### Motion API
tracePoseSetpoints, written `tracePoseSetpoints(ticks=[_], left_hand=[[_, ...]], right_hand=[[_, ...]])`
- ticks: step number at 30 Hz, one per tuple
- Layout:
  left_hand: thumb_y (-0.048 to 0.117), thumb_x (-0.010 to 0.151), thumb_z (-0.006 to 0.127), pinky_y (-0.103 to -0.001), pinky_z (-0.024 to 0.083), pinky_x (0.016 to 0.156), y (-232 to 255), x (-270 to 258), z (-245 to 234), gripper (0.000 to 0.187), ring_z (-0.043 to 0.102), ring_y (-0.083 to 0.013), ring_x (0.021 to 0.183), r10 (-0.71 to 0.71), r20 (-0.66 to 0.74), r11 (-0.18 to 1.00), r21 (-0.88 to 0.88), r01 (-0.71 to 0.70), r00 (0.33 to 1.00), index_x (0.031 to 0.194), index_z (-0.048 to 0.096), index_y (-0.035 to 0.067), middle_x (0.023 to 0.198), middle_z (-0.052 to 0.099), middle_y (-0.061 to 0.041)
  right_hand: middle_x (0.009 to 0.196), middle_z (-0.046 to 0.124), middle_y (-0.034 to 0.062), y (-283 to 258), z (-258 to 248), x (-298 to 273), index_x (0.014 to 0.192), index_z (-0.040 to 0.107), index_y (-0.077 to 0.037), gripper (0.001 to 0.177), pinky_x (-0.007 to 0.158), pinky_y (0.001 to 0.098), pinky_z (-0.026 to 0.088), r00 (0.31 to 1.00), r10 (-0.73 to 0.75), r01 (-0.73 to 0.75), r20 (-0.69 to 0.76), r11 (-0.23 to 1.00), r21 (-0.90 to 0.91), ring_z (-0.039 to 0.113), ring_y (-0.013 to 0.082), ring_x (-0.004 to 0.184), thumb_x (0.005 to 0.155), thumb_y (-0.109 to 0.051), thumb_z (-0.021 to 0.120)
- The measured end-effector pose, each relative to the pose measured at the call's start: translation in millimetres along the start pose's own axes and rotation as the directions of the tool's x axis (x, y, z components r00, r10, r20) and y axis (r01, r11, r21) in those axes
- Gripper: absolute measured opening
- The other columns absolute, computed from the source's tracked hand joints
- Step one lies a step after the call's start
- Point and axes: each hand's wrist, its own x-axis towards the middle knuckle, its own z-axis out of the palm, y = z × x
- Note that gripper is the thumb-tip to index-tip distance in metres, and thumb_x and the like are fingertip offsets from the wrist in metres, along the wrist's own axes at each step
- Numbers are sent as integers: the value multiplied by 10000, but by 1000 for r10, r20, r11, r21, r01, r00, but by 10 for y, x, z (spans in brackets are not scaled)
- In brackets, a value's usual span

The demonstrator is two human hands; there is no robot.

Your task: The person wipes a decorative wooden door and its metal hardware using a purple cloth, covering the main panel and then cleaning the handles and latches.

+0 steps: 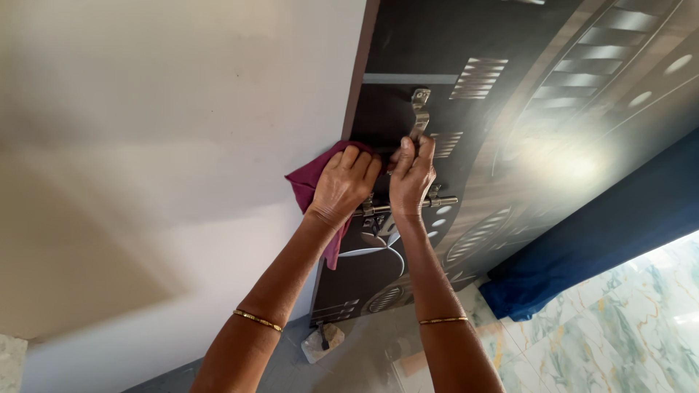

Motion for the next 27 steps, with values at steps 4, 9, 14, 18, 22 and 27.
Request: tracePoseSetpoints(ticks=[4,9,14,18,22,27], left_hand=[[58,779,746,-296,519,760,63,-103,67,126,588,-200,911,-1,60,1000,27,-1,998,880,680,96,852,625,-34],[54,778,749,-297,502,738,111,-264,147,109,576,-191,904,-6,62,1000,9,5,998,852,680,97,875,650,-40],[95,816,763,-321,497,723,86,-266,194,85,572,-191,891,41,119,999,-14,-39,992,849,686,86,849,644,-29],[101,834,752,-319,497,773,-56,88,98,130,573,-187,926,2,-7,999,51,-2,1000,958,715,81,911,643,-30],[100,832,749,-329,503,816,-41,210,-36,191,591,-210,960,-8,-25,999,43,9,1000,1018,722,66,951,638,-46],[109,846,735,-323,498,811,15,-146,-1,168,592,-199,984,41,37,999,-19,-41,998,1011,725,80,1002,658,-40]], right_hand=[[707,613,21,24,-2,-28,1158,546,-24,286,518,259,534,999,36,-39,41,997,69,613,84,587,1129,-301,478],[712,603,23,41,10,-22,1173,551,-24,277,540,266,535,997,48,-53,53,993,109,601,90,596,1130,-288,480],[696,617,31,50,30,-10,1146,563,-23,243,522,269,526,998,48,-50,30,996,74,613,96,573,1119,-258,507],[712,631,31,48,21,6,1172,553,-16,242,514,260,537,1000,-14,13,18,1000,28,632,95,588,1115,-246,506],[740,638,52,8,13,-27,1164,563,-20,229,537,283,526,999,-32,32,-5,999,13,616,121,595,1120,-241,520],[721,633,36,-5,-18,-6,1154,555,-28,243,552,275,550,997,55,-60,55,995,83,643,102,613,1116,-262,506]])
